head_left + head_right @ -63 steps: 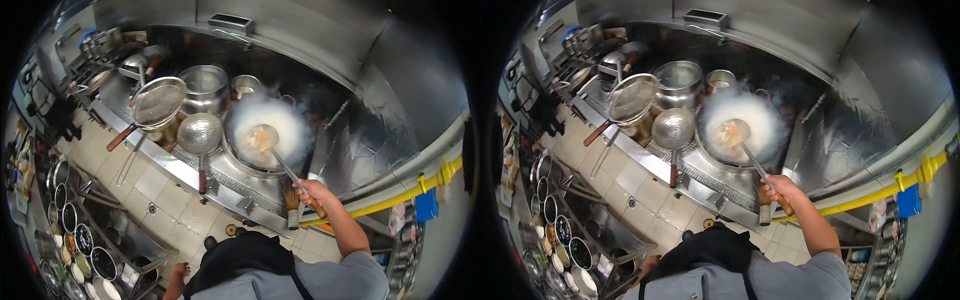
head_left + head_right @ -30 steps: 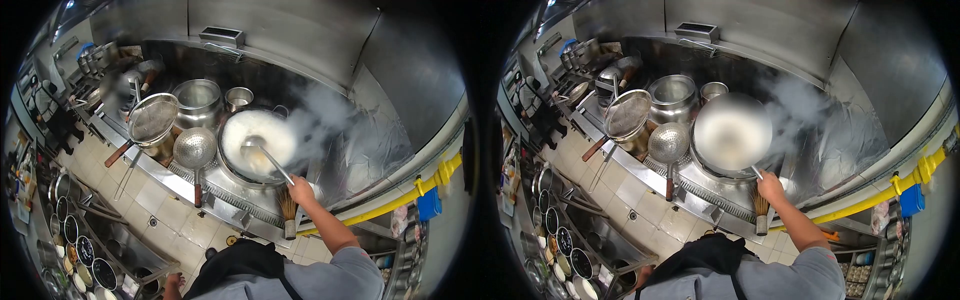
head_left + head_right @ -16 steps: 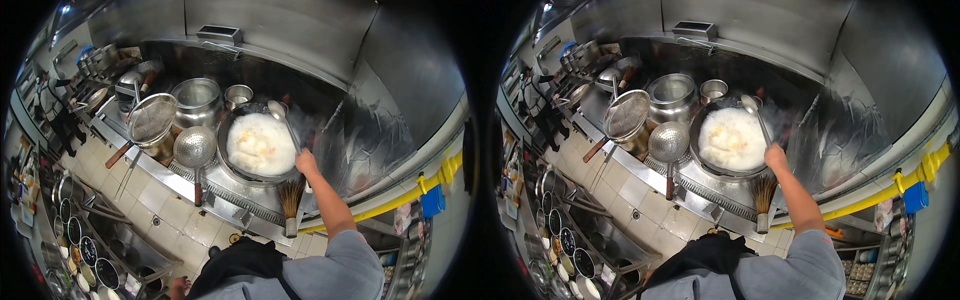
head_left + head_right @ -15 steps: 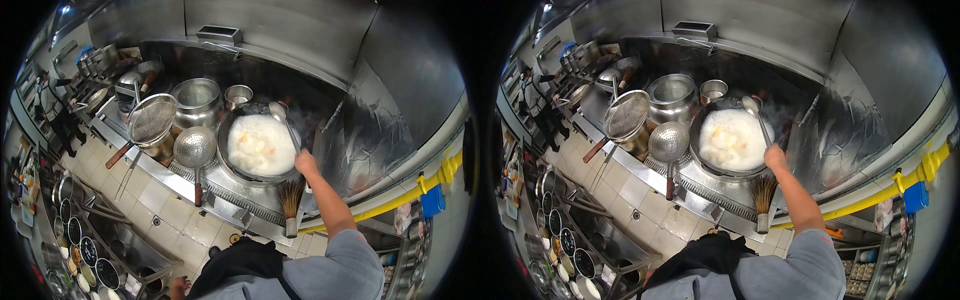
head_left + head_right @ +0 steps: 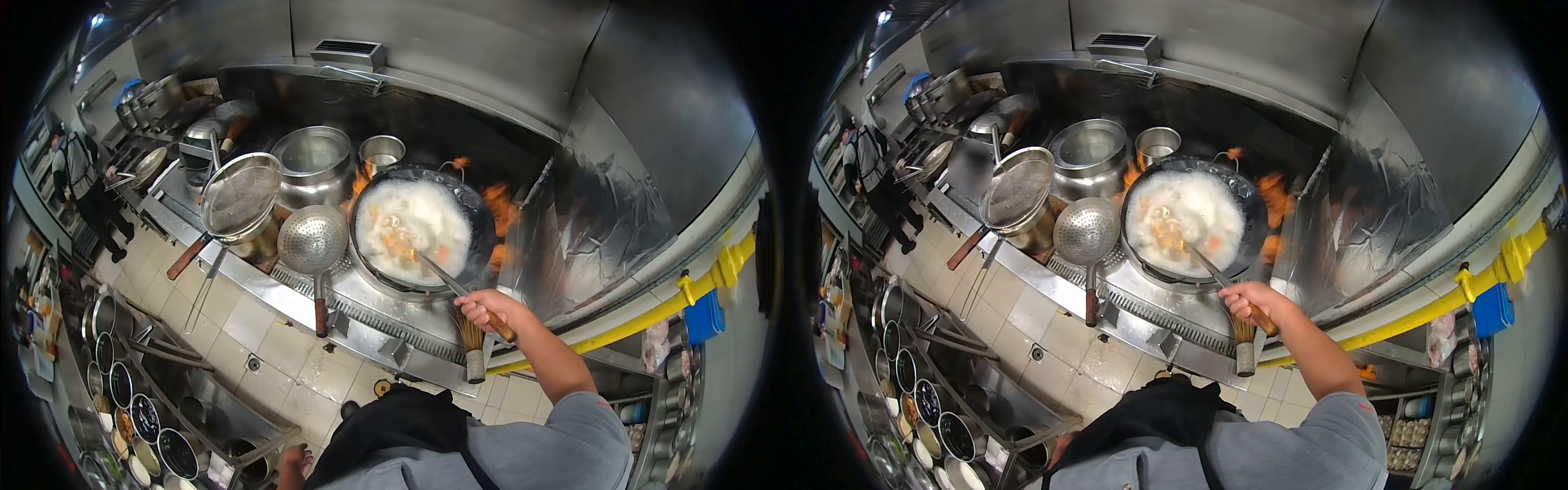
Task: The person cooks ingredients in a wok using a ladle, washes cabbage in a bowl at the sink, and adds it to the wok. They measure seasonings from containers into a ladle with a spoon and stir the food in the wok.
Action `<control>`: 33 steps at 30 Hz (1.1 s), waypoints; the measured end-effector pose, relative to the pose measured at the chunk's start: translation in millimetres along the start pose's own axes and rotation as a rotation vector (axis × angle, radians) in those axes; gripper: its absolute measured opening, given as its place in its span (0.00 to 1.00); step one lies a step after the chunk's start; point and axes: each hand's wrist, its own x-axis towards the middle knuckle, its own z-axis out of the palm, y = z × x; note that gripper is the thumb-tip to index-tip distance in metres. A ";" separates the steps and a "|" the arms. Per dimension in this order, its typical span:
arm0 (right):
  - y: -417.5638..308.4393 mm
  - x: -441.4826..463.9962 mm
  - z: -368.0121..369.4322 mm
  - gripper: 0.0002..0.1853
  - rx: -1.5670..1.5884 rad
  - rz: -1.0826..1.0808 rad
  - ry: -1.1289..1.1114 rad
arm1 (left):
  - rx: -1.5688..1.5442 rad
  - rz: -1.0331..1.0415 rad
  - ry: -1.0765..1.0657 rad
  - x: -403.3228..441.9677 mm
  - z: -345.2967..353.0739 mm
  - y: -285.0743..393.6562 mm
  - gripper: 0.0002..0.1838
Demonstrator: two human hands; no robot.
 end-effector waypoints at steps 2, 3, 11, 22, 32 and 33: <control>7.6 -10.2 4.3 0.06 0.041 0.007 -0.050 | 0.005 0.008 0.001 0.6 1.2 7.2 0.14; 9.2 -16.2 6.6 0.06 0.042 0.005 -0.048 | 0.009 0.012 0.000 1.4 1.5 10.4 0.15; 13.4 -39.7 21.6 0.07 -0.442 -0.335 0.283 | 0.044 0.023 0.000 9.7 4.7 25.2 0.22; 20.2 -30.2 2.0 0.17 -1.332 -0.872 0.967 | 0.192 0.073 0.022 3.0 8.3 21.3 0.32; 26.1 21.8 14.6 0.39 -1.816 -1.032 1.064 | 0.701 -0.120 0.476 -119.7 55.0 -43.0 0.30; 21.6 21.0 39.1 0.38 -1.769 -1.184 0.986 | 0.958 -0.097 0.538 -132.9 69.5 -79.0 0.30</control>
